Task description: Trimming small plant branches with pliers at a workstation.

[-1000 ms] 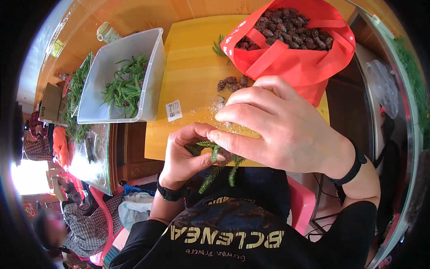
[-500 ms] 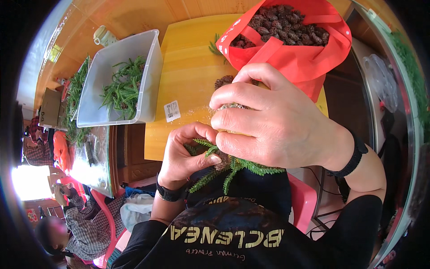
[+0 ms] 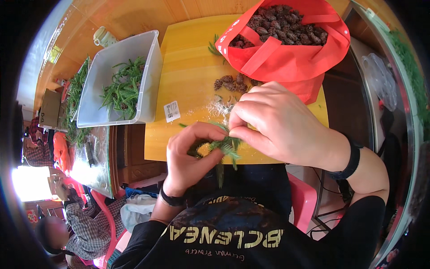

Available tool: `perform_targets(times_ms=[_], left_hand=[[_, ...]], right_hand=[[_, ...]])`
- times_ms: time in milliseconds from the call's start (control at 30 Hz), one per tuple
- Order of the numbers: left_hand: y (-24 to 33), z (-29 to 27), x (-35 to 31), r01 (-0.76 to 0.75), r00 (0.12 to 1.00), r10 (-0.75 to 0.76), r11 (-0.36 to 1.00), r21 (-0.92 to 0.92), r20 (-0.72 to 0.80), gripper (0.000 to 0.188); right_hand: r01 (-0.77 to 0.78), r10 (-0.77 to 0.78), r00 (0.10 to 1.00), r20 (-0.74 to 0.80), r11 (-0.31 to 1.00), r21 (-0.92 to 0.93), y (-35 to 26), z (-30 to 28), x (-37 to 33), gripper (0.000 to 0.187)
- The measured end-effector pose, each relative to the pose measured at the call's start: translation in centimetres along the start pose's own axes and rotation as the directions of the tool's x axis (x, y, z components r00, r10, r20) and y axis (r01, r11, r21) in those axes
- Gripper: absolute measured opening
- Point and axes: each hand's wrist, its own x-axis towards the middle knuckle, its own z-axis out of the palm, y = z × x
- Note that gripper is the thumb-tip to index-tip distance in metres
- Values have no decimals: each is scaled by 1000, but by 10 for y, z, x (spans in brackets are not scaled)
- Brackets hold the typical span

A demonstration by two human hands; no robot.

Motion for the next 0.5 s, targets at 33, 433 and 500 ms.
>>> perform_targets(times_ms=[33,433,500], left_hand=[[-5,0,-3,139,990,-136,958,-250,28,22],[-12,-9,-1,480,877,-271,535,-695,397,27],[-7,-9,0,476,880,-279,541,-694,385,25]], right_hand=[[3,-3,1000,2,1000,2,-1,-2,0,21],[464,-530,846,-55,785,-410,-2,-7,6,14],[445,-496,867,-46,814,-374,-1,-7,5,10]])
